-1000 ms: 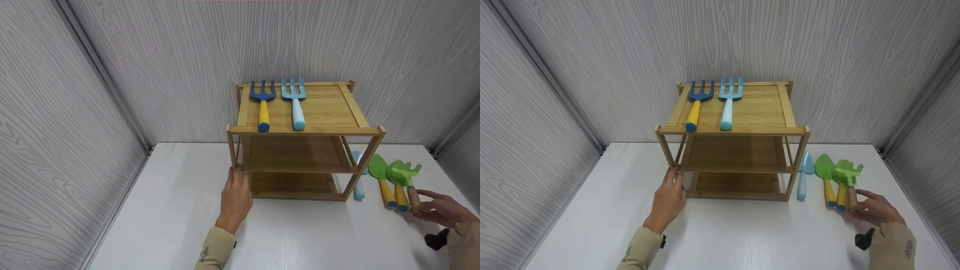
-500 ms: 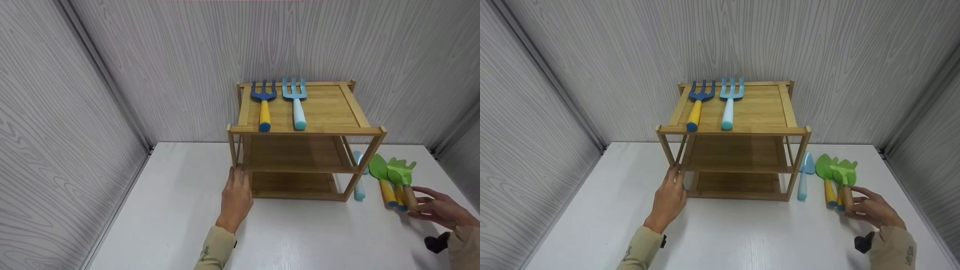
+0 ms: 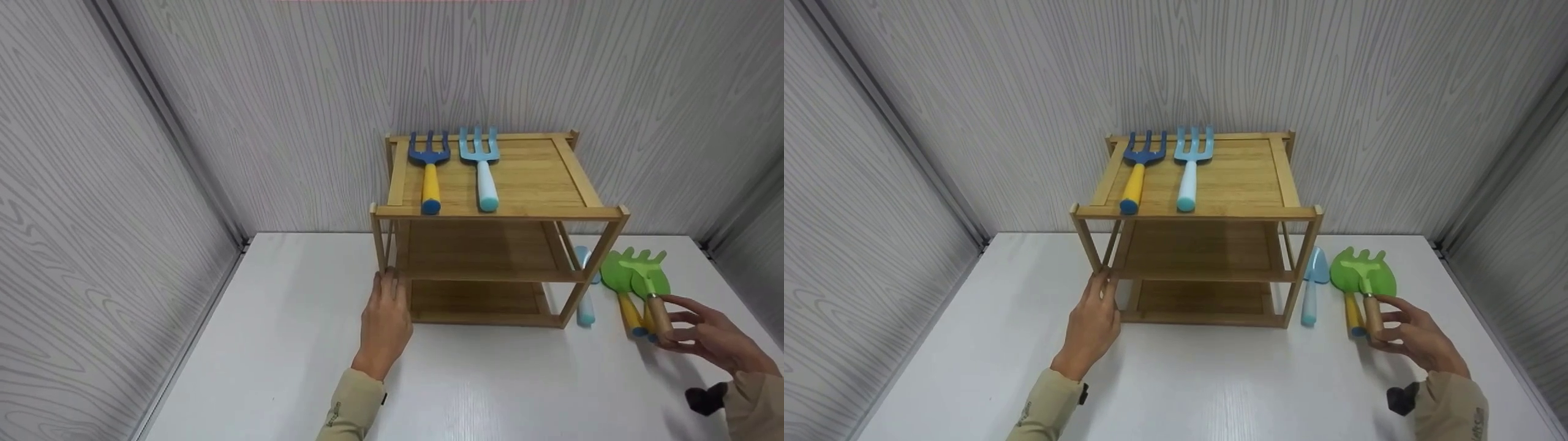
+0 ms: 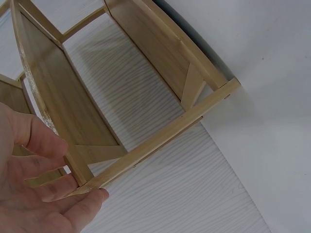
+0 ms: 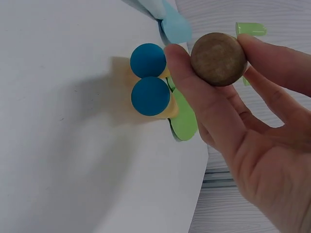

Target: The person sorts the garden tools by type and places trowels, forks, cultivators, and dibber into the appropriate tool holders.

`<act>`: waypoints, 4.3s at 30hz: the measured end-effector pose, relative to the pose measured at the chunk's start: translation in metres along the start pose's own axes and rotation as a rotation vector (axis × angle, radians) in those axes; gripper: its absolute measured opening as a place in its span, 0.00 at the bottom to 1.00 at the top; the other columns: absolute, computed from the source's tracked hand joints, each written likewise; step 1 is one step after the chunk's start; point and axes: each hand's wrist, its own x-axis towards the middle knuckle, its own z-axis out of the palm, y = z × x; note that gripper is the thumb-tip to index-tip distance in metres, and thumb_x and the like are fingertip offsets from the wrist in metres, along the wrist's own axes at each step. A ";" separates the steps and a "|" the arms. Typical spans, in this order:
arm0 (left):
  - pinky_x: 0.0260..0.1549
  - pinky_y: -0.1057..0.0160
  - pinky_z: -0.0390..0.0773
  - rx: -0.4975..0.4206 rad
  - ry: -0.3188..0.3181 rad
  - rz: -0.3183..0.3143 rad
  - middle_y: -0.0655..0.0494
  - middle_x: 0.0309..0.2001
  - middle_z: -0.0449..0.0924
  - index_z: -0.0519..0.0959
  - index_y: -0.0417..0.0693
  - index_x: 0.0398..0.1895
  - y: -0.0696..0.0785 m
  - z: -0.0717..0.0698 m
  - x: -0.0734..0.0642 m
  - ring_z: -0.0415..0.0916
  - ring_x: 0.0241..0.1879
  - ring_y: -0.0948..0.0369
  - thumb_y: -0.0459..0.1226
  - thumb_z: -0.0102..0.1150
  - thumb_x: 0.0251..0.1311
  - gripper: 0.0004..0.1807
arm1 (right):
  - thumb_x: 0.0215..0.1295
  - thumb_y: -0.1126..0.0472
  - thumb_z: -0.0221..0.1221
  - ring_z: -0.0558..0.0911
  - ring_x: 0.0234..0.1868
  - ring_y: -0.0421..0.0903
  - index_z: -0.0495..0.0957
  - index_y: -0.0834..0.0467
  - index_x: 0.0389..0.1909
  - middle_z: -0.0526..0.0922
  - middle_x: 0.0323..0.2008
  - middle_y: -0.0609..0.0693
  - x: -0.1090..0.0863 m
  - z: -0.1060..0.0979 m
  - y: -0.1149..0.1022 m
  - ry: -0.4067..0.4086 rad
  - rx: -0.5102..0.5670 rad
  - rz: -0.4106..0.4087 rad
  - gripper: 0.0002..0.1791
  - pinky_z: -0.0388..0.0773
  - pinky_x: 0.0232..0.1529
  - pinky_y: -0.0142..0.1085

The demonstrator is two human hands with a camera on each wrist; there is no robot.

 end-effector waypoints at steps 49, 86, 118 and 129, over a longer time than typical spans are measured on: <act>0.52 0.52 0.81 0.037 0.011 0.033 0.30 0.58 0.70 0.74 0.23 0.58 -0.001 0.000 -0.001 0.72 0.60 0.33 0.22 0.63 0.59 0.23 | 0.59 0.75 0.64 0.80 0.44 0.36 0.61 0.49 0.77 0.70 0.53 0.42 -0.030 0.053 -0.013 0.182 -0.258 -0.198 0.46 0.86 0.43 0.40; 0.53 0.51 0.81 0.003 0.004 0.002 0.30 0.58 0.72 0.75 0.24 0.58 -0.001 0.001 -0.001 0.73 0.60 0.33 0.22 0.61 0.61 0.21 | 0.55 0.89 0.58 0.78 0.54 0.38 0.66 0.64 0.73 0.74 0.62 0.41 -0.037 0.081 -0.033 0.090 0.003 -0.573 0.42 0.82 0.43 0.30; 0.56 0.52 0.79 0.019 0.014 0.018 0.31 0.59 0.71 0.74 0.25 0.58 -0.001 0.002 0.000 0.73 0.60 0.35 0.22 0.64 0.57 0.23 | 0.52 0.92 0.55 0.85 0.49 0.46 0.66 0.74 0.68 0.80 0.55 0.51 -0.029 0.108 -0.073 -0.022 0.021 -0.672 0.39 0.87 0.41 0.39; 0.57 0.53 0.78 0.048 -0.011 0.015 0.32 0.60 0.71 0.74 0.26 0.59 -0.001 0.000 -0.001 0.72 0.61 0.37 0.24 0.66 0.57 0.25 | 0.55 0.88 0.59 0.83 0.46 0.42 0.68 0.66 0.70 0.81 0.50 0.47 -0.028 0.117 -0.092 0.060 -0.106 -0.650 0.40 0.84 0.41 0.30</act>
